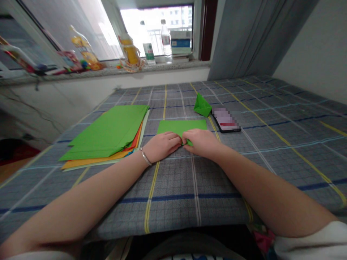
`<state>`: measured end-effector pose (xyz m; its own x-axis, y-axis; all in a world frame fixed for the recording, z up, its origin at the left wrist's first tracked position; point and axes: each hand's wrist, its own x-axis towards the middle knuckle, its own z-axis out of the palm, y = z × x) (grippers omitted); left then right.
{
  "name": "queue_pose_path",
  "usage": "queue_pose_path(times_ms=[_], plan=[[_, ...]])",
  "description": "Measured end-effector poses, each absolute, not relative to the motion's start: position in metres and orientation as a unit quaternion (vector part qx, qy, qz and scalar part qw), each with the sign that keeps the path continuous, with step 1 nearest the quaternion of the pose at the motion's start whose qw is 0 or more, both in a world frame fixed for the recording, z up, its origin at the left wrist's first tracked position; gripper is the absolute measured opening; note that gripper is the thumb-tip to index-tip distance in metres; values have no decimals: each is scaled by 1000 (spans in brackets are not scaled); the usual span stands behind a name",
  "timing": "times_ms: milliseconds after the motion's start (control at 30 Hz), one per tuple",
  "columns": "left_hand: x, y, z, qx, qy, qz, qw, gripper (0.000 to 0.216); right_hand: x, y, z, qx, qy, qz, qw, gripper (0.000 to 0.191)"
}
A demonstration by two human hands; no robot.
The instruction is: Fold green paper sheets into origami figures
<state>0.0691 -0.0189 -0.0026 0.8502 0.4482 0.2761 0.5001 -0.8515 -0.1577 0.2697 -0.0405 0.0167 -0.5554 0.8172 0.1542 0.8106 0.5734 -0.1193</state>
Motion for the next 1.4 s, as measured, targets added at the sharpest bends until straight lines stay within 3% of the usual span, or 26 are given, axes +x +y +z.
queue_pose_path(times_ms=[933, 1400], plan=[[68, -21, -5, -938, -268, -130, 180, 17, 267, -29, -1, -396, -904, -46, 156, 11], [65, -15, -5, -924, -280, -165, 200, 11, 275, -26, 4, -419, -885, -3, 202, 9]])
